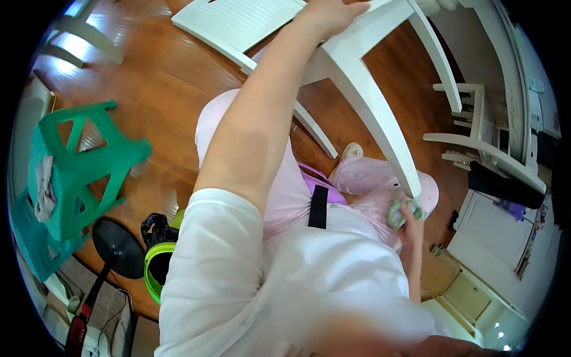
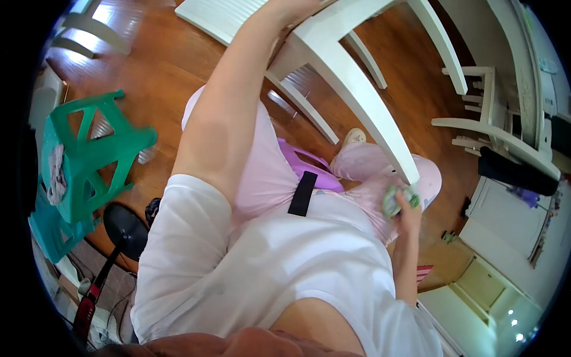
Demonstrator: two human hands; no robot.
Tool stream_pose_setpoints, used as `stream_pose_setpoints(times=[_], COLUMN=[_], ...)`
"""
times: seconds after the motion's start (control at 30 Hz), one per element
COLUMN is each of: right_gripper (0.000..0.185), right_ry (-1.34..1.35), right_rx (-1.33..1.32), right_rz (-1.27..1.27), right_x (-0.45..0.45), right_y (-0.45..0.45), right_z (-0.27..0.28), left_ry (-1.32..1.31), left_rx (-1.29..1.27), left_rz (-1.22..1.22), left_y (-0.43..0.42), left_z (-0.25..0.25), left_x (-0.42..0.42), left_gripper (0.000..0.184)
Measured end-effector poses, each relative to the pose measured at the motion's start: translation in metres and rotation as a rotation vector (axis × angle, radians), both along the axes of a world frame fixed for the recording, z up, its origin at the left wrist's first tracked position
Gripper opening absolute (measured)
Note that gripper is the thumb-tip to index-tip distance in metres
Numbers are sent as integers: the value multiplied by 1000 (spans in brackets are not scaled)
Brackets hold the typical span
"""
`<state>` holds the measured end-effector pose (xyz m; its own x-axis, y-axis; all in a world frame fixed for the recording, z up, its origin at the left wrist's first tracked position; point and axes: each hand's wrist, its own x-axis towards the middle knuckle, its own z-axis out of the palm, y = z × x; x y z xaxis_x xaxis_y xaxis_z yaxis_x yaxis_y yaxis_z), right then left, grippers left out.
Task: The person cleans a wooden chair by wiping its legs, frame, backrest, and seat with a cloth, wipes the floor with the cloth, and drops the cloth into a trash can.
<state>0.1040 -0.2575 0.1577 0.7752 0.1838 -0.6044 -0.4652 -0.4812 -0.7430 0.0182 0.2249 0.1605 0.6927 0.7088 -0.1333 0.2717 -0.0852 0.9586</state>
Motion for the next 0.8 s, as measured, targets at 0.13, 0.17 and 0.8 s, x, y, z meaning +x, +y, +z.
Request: stream_pose_setpoints(times=[0.13, 0.17, 0.8], right_gripper=[26, 27, 26], right_ry=[29, 48, 668], right_rx=[-137, -145, 430], right_rz=[396, 353, 108], right_x=[-41, -39, -64], right_y=[15, 30, 334], right_z=[-10, -12, -184], left_ry=[78, 82, 142], left_rx=[40, 110, 202], left_rz=[-3, -47, -120], left_y=[3, 3, -19], left_z=[-1, -3, -1], left_x=[3, 3, -12], left_gripper=[58, 57, 51])
